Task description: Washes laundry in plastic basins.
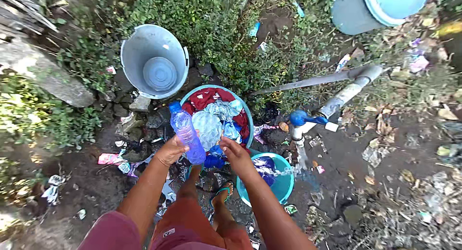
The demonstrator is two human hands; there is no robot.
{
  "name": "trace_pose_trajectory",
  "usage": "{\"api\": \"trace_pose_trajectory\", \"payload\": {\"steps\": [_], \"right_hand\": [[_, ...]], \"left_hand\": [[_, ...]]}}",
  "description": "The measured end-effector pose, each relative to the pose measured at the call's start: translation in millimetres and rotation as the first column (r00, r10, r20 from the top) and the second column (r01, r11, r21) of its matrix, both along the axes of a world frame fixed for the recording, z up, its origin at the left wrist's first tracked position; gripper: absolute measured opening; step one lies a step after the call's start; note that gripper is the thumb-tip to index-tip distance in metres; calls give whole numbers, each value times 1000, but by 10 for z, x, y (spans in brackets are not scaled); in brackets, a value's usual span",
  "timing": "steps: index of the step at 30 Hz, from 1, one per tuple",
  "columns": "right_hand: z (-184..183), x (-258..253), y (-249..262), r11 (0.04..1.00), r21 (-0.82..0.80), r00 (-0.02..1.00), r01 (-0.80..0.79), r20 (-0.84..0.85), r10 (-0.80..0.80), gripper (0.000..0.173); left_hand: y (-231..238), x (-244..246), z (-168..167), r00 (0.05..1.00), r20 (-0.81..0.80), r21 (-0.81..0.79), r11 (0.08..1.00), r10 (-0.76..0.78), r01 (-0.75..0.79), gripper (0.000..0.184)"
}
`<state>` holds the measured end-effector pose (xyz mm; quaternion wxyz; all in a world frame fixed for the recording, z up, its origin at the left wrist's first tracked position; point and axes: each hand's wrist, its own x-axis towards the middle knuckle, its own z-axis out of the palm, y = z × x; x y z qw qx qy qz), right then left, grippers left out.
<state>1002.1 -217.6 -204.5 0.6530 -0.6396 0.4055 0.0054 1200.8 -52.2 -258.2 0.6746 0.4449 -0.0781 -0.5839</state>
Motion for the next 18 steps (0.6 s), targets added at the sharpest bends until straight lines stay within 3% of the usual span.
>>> {"api": "trace_pose_trajectory", "payload": {"steps": [4, 6, 8, 9, 12, 14, 18], "right_hand": [[411, 40, 45, 998, -58, 998, -11, 64, 15, 39], [617, -25, 33, 996, -86, 996, 6, 90, 2, 38], [821, -131, 34, 986, -155, 988, 63, 150, -40, 39], [925, -191, 31, 971, -215, 978, 106, 197, -63, 42], [1145, -413, -16, 883, -426, 942, 197, 332, -50, 61], [1200, -611, -18, 807, -575, 964, 137, 265, 26, 76], [1225, -979, 130, 582, -808, 995, -89, -103, 9, 61]], "left_hand": [[-108, 340, 381, 1000, 3, -417, 908, -29, 28, 109], [-303, 348, 645, 995, 95, -479, 874, -44, 84, 114], [-430, 256, 891, 947, 315, -388, 904, -54, 181, 99], [-476, 186, 999, 882, 461, -268, 933, -96, 241, 91], [-641, -113, 1171, 544, 753, 114, 887, -371, 448, 75], [-638, -394, 1134, 364, 799, 257, 820, -478, 512, 73], [-496, -864, 1036, 261, 759, 359, 717, -597, 598, 69]]}}
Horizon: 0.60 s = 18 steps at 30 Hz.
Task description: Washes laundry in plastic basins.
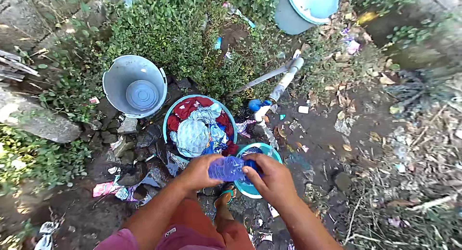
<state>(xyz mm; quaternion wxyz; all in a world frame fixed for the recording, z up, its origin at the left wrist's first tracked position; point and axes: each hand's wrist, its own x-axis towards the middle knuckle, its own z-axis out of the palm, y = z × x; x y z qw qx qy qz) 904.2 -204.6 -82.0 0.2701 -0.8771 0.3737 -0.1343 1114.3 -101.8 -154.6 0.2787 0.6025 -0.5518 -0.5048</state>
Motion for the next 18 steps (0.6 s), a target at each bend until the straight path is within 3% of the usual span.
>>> {"api": "trace_pose_trajectory", "payload": {"steps": [2, 4, 8, 12, 14, 18], "right_hand": [[4, -173, 112, 994, -106, 997, 24, -63, -31, 57], [27, -366, 199, 979, -206, 1000, 8, -8, -10, 55], [285, -697, 293, 959, -263, 984, -107, 107, 139, 46], [545, -1043, 284, 936, -164, 939, -313, 94, 331, 33], [586, -1257, 326, 923, -105, 919, -371, 97, 381, 20], [582, -1664, 471, 949, 26, 933, -316, 190, 305, 27]], "left_hand": [[15, -129, -4, 991, -48, 32, 992, -122, 124, 68], [-44, -181, 21, 939, -169, 9, 952, -300, 306, 67], [-227, -322, 88, 679, -483, -68, 797, -552, 600, 65], [-385, -508, 24, 425, -630, -127, 627, -649, 769, 72], [-482, -574, -17, 367, -611, -129, 546, -701, 828, 75], [-603, -807, -122, 319, -578, -105, 456, -751, 884, 75]]}}
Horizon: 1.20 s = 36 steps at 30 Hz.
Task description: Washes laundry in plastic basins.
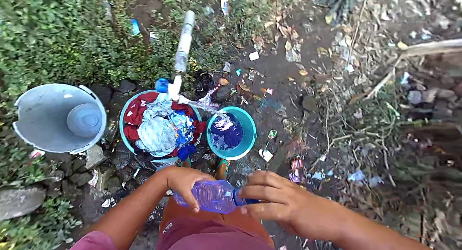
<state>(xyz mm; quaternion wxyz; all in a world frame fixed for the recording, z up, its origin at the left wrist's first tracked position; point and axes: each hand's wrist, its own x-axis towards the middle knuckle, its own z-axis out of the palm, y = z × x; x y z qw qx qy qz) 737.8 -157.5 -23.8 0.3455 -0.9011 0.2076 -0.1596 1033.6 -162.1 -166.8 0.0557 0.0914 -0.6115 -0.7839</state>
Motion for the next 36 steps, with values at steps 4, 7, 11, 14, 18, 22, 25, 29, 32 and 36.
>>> {"api": "trace_pose_trajectory", "payload": {"steps": [4, 7, 11, 14, 18, 22, 25, 29, 32, 36], "right_hand": [[-248, -423, 45, 915, 76, 918, 396, -7, -397, 22], [-614, -737, 142, 776, 105, 783, 622, -71, -618, 27], [-981, -1027, 387, 633, 234, 674, 738, -195, -713, 31], [-1126, -1249, 474, 597, 301, 668, 743, -284, -688, 32], [-1273, -1607, 464, 552, 341, 647, 761, -343, -681, 32], [-1388, -1938, 418, 474, 382, 603, 793, -382, -701, 32], [-1460, -2111, 402, 449, 394, 589, 802, -400, -702, 33], [-1522, -2278, 361, 421, 427, 589, 800, -427, -686, 33], [-1551, -2377, 329, 406, 448, 591, 797, -436, -678, 33], [-1615, -2473, 296, 388, 469, 591, 793, -440, -676, 33]], "left_hand": [[-20, -344, -249, 951, 289, 85, 986, 113, -143, 73], [-41, -744, -516, 788, 577, 207, 895, 214, -395, 74], [-31, -1282, -898, 651, 725, 358, 684, 225, -636, 68], [-47, -1637, -1094, 634, 748, 423, 594, 198, -685, 61], [-124, -2019, -1168, 603, 785, 427, 581, 141, -693, 60], [-191, -2303, -1268, 575, 810, 426, 556, 117, -714, 63], [-235, -2476, -1313, 565, 816, 427, 532, 121, -731, 61], [-287, -2656, -1355, 540, 830, 411, 505, 137, -759, 62], [-302, -2751, -1399, 518, 845, 394, 498, 136, -773, 64], [-297, -2840, -1384, 484, 863, 367, 481, 144, -797, 64]]}}
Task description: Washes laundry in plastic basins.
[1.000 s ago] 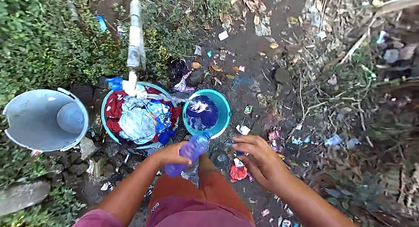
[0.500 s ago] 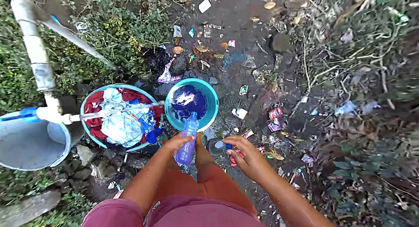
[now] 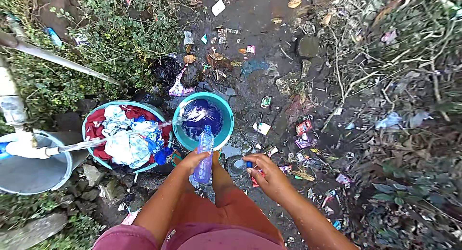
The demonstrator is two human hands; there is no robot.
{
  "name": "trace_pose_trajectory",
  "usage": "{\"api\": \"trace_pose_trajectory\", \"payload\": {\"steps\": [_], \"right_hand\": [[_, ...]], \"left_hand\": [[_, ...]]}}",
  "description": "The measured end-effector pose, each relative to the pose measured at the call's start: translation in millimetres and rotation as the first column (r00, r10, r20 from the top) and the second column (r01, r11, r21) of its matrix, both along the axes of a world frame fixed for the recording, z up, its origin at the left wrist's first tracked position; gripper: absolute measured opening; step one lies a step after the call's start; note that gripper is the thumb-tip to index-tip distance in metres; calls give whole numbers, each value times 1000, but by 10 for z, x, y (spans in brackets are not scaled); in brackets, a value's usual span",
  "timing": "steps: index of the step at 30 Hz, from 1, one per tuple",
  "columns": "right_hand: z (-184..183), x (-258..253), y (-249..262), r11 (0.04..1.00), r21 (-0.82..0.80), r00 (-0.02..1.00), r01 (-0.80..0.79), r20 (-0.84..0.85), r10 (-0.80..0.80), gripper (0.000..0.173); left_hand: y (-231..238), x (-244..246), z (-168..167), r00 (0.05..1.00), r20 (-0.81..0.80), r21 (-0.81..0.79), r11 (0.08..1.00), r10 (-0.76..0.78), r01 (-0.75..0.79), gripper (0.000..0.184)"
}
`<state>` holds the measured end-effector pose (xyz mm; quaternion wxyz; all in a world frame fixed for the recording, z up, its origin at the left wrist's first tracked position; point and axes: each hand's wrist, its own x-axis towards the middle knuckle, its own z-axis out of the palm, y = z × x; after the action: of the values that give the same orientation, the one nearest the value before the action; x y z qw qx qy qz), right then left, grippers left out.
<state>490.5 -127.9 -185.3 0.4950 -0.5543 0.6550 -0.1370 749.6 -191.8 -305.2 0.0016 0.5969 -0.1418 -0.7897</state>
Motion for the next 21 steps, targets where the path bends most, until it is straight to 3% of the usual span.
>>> {"api": "trace_pose_trajectory", "payload": {"steps": [10, 21], "right_hand": [[-131, -179, -21, 1000, 11, 1000, 2, 17, -2, 34], [-157, -238, 5, 999, 32, 999, 20, 36, -21, 33]], "left_hand": [[-63, -112, -5, 997, 41, 5, 998, 60, -60, 59], [-73, -77, -11, 997, 29, -58, 995, 78, -76, 65]]}}
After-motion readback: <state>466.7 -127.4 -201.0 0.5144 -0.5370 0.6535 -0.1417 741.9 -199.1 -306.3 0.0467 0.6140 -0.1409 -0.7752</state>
